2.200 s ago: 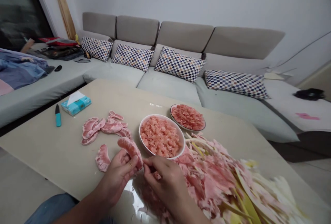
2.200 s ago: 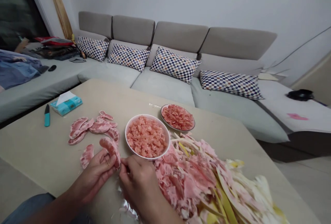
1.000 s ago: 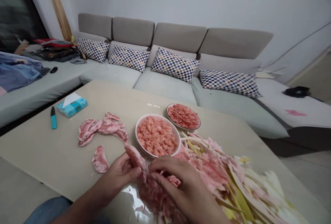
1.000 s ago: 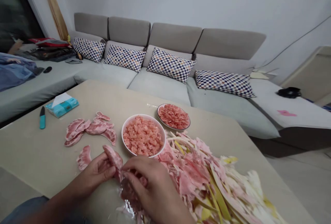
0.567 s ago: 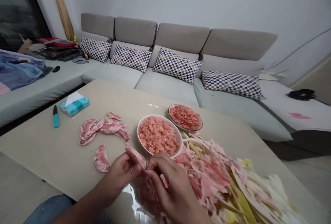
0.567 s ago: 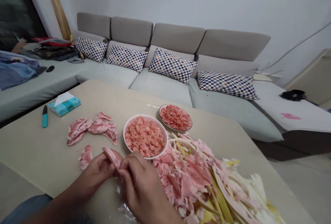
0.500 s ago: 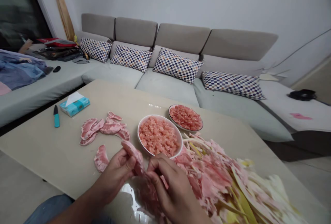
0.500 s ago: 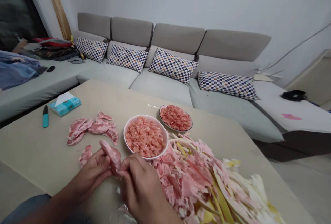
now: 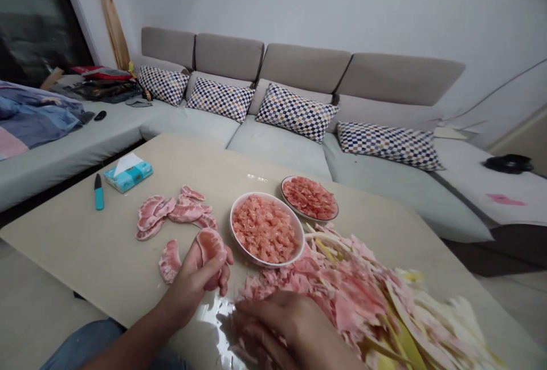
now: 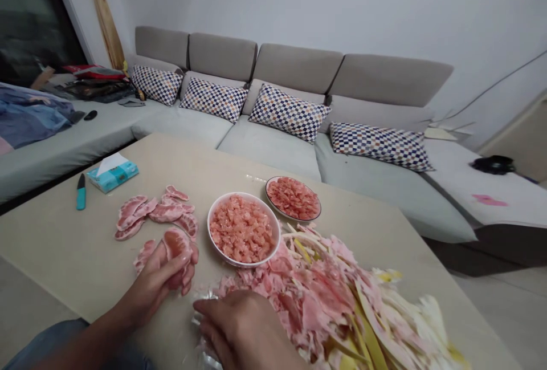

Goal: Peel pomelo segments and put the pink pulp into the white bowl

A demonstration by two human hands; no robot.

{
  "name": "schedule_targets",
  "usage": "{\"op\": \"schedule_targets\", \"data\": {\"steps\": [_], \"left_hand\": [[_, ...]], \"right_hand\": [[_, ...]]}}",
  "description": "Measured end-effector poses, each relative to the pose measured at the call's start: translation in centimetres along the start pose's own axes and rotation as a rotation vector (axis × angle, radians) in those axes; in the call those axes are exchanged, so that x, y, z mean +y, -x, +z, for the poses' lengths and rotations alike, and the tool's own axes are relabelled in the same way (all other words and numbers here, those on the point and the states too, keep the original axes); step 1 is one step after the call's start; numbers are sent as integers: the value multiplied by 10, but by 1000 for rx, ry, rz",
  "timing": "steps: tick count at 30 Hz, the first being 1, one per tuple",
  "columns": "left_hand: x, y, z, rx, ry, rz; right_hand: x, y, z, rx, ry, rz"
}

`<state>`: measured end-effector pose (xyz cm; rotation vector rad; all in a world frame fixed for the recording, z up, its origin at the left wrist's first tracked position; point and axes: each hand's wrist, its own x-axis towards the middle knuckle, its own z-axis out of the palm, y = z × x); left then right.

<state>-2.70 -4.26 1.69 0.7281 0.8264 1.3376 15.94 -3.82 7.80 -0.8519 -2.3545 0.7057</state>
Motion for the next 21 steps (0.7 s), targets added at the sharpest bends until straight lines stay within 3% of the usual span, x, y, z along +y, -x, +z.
{"op": "schedule_targets", "data": {"steps": [2, 4, 8, 11, 14, 21], "left_hand": [[-2, 0, 1, -12, 52, -22], [-3, 0, 1, -18, 143, -68], [-7, -2, 1, -60, 352, -122], [-10, -3, 2, -103, 401, -145], [-11, -1, 3, -108, 268, -141], [-6, 4, -1, -62, -134, 27]], "right_hand": [[0, 1, 2, -180, 86, 51], [2, 1, 3, -202, 107, 53], [8, -4, 7, 30, 18, -10], [15, -10, 15, 191, -30, 34], [19, -14, 24, 243, -83, 62], [17, -16, 24, 337, -133, 52]]}}
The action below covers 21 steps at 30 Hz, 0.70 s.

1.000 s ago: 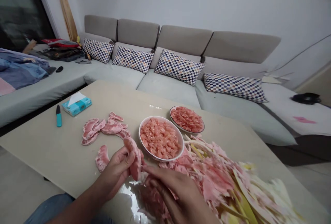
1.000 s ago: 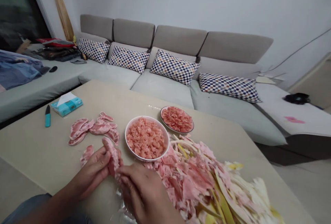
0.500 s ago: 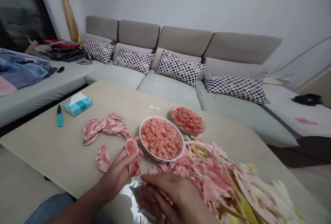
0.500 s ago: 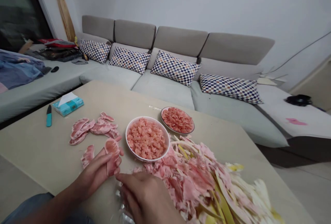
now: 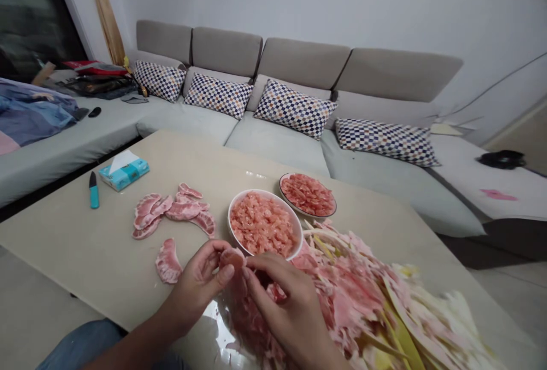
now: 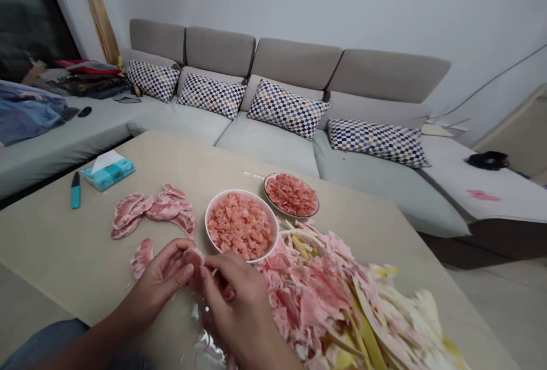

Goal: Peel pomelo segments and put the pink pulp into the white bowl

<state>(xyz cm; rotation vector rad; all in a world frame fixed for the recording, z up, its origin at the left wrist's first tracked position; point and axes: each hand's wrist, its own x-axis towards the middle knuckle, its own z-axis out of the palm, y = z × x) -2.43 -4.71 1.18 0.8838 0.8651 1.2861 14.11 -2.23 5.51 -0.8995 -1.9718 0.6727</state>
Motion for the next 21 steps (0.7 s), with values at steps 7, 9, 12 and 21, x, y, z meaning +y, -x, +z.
{"op": "schedule_targets", "data": {"steps": [7, 9, 12, 21], "left_hand": [[6, -3, 1, 9, -188, 79], [7, -4, 0, 2, -247, 106], [7, -4, -2, 3, -349, 155], [2, 1, -2, 9, -490, 320]], "right_hand": [[0, -2, -1, -25, 12, 124], [-1, -3, 0, -47, -2, 189], [-1, -3, 1, -78, -9, 253], [0, -2, 9, -14, -92, 359]]}}
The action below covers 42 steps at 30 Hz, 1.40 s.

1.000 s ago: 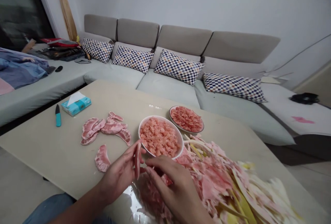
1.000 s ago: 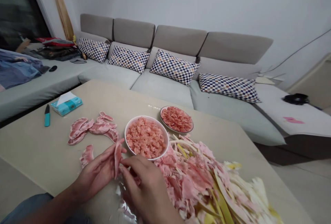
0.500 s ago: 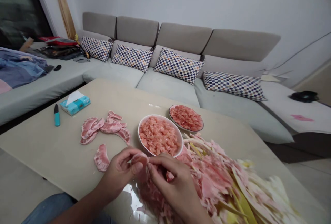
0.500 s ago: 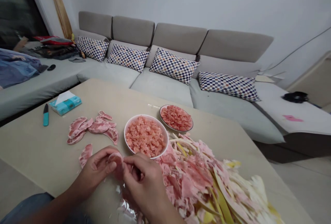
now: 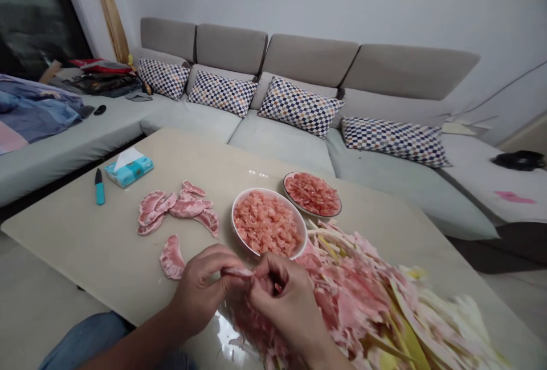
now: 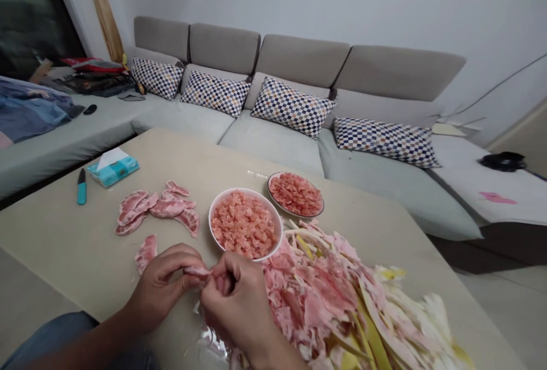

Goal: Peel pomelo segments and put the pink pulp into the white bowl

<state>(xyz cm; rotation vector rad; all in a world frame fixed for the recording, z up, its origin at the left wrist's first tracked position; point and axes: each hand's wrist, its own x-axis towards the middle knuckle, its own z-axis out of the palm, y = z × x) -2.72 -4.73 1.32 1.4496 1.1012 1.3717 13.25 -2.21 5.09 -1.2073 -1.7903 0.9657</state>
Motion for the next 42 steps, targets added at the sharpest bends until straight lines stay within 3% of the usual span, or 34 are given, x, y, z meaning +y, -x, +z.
{"op": "schedule_targets", "data": {"steps": [4, 9, 19, 24, 27, 29, 30, 32, 34, 36, 42], "left_hand": [[-2, 3, 2, 47, 27, 64], [-8, 6, 4, 52, 88, 242], [5, 14, 1, -28, -13, 360], [11, 18, -1, -57, 19, 243], [14, 21, -1, -104, 191, 243], [15, 20, -1, -120, 365, 126], [14, 18, -1, -118, 464, -11], [12, 11, -1, -71, 700, -298], [8, 5, -1, -22, 890, -447], [3, 0, -2, 5, 1010, -512], [-2, 0, 0, -48, 1147, -576]], "right_hand": [[-2, 0, 4, -23, -193, 126], [-2, 0, 7, -34, -284, 199], [-13, 9, 1, -90, -269, 171], [-2, 7, 1, 1, -177, 28], [6, -8, -20, 217, -97, -67], [9, -15, -38, 324, -78, -61], [9, -16, -44, 348, -67, -65], [8, -15, -50, 204, -63, -85], [4, -9, -47, 6, -53, -114], [0, -3, -40, -96, -32, -141], [-11, 10, -26, -203, 125, -139]]}}
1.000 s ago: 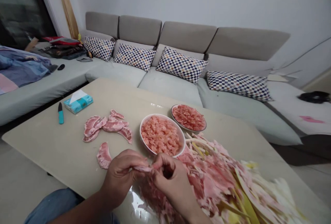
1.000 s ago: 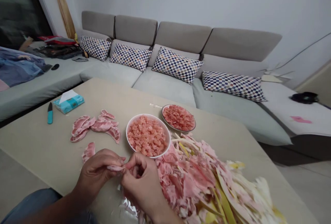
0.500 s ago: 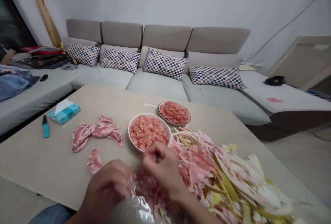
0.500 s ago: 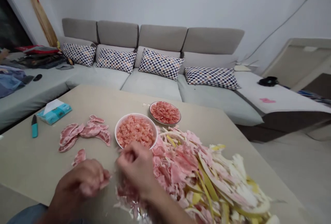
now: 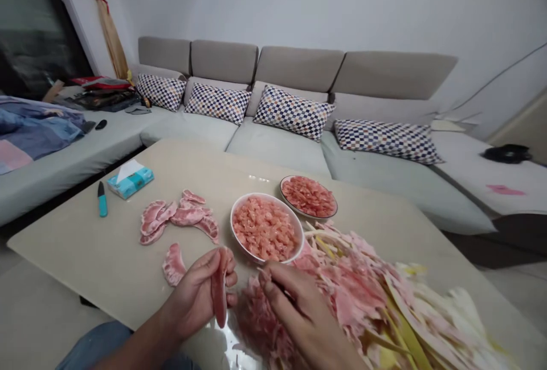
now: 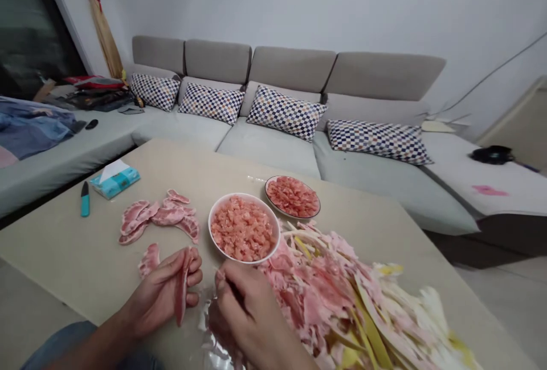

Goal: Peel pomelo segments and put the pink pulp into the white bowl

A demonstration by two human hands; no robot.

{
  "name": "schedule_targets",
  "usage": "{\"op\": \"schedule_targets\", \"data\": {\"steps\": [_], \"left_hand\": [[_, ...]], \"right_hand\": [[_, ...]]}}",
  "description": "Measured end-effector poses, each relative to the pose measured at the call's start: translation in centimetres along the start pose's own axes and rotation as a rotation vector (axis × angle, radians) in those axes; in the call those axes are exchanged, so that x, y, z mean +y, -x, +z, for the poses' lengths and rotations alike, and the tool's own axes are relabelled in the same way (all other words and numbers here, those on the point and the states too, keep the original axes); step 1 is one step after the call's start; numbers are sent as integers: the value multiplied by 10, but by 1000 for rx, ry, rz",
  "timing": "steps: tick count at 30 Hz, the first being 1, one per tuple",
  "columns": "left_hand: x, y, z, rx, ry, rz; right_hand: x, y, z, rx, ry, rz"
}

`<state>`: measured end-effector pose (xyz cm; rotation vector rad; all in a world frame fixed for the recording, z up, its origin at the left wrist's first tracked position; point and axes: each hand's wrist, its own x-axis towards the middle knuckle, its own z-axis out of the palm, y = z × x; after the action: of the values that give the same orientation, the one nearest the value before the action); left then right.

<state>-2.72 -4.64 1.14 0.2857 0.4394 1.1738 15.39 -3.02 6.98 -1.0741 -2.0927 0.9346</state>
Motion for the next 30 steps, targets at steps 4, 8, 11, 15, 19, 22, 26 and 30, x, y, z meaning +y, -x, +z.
{"op": "schedule_targets", "data": {"steps": [4, 8, 11, 15, 19, 22, 26, 30], "left_hand": [[-4, -2, 0, -15, 23, -11], [-4, -3, -2, -47, 36, 15], [-3, 0, -1, -98, 55, 5], [-2, 6, 2, -159, 121, -76], [-1, 13, 5, -163, 152, -112], [0, 16, 6, -170, 93, -46], [1, 20, 8, -182, 3, 66], [-1, 25, 9, -185, -20, 105]], "right_hand": [[-7, 4, 4, -117, 57, 48], [-4, 16, 6, -127, 21, 102], [5, 34, 12, -5, 88, 209], [10, 55, 28, 298, 79, 258], [-3, 62, 45, 465, 6, 178], [-19, 57, 57, 437, -21, 165], [-36, 41, 70, 430, -45, 125], [-44, 30, 78, 467, -75, 108]]}}
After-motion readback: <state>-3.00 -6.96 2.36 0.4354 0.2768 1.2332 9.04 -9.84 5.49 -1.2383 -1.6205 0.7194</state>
